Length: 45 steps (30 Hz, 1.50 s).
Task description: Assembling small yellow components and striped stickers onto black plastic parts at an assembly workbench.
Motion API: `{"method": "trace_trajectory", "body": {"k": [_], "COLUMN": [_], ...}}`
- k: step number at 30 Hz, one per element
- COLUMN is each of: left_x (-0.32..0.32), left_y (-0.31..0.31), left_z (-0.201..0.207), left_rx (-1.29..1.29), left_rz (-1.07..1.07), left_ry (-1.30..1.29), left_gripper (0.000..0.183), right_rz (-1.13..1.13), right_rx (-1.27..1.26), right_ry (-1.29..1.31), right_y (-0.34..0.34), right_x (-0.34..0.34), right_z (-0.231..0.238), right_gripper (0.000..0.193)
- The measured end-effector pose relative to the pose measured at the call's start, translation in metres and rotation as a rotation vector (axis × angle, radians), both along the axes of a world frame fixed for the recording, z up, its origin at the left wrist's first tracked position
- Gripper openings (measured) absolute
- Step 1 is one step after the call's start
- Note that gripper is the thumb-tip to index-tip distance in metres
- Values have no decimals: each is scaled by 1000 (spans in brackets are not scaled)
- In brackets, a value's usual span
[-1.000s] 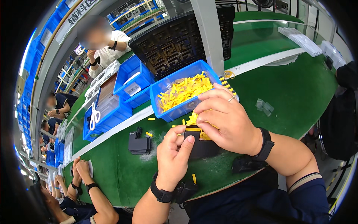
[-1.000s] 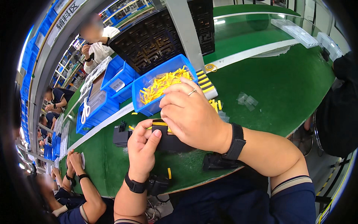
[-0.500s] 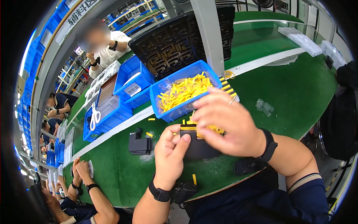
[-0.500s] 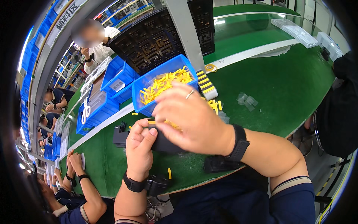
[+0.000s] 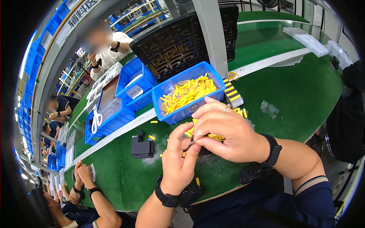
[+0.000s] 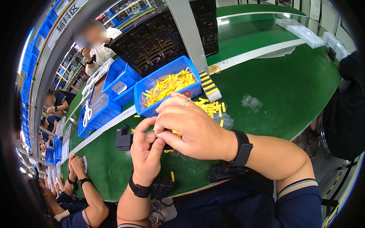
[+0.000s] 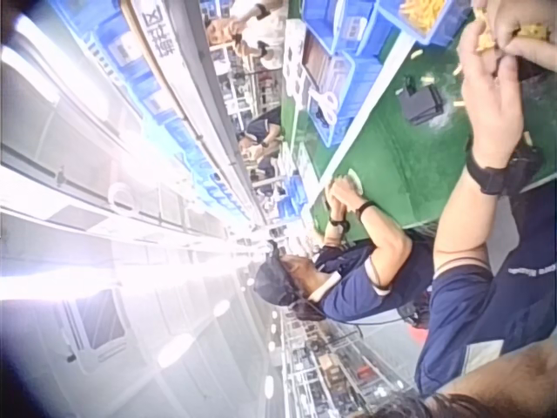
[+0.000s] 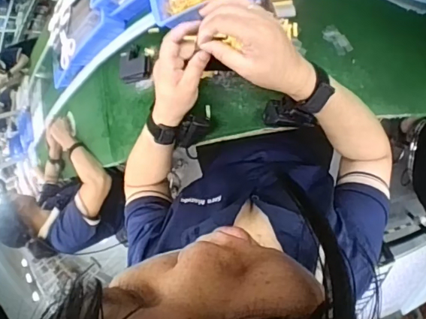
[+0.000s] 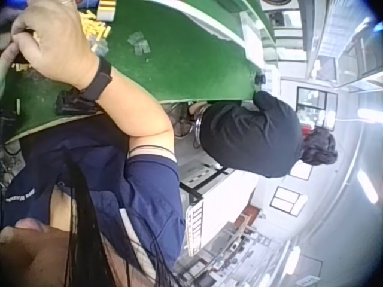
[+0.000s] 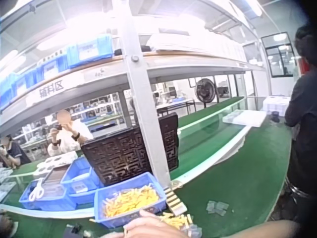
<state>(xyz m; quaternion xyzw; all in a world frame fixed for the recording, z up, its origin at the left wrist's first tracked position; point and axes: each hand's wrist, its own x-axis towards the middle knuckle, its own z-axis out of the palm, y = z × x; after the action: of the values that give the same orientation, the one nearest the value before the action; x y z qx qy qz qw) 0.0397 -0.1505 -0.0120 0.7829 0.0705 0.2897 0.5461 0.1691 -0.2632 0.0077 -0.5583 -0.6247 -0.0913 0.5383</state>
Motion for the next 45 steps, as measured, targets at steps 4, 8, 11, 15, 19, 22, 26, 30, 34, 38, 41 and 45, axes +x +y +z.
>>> {"method": "trace_trajectory", "body": {"k": [4,8,11,15,19,22,26,30,34,38,41,45], "left_x": [1,0,0,0,-1,-2,0,1,0,0,0,1], "left_y": [1,3,4,3,-1,-3,1,5,3,3,4,5], "left_z": [4,7,5,2,2,3,5,6,6,6,7,7], "left_rx": [-180,-374,-354,-262,-44,185,61,-361,-325,-339,-374,-436], "left_rz": [-71,-117,-118,-58,82,156,156,-54,-90,-90,-82,-91], "left_ry": [-18,-78,-70,-22,9,52,66,19,-21,-20,-12,13], "left_gripper": [28,26,26,26,24,22,23,23,22,23,23,23], "right_rz": [-125,-159,-104,7,-161,-258,-128,-468,-271,-212,-151,-134], "right_rx": [72,-17,-102,-237,-134,-33,-37,49,78,62,4,-33], "right_ry": [-4,175,315,591,205,-59,2,-42,-5,52,154,185], "right_y": [-1,-1,-2,-5,1,2,-1,1,4,5,6,5], "right_x": [0,2,2,1,0,-3,-2,12,15,15,15,13], "right_z": [-1,0,2,3,-2,-5,-3,1,-4,-7,-8,-7], "right_gripper": [11,7,6,8,8,9,6,16,9,10,11,10]}}
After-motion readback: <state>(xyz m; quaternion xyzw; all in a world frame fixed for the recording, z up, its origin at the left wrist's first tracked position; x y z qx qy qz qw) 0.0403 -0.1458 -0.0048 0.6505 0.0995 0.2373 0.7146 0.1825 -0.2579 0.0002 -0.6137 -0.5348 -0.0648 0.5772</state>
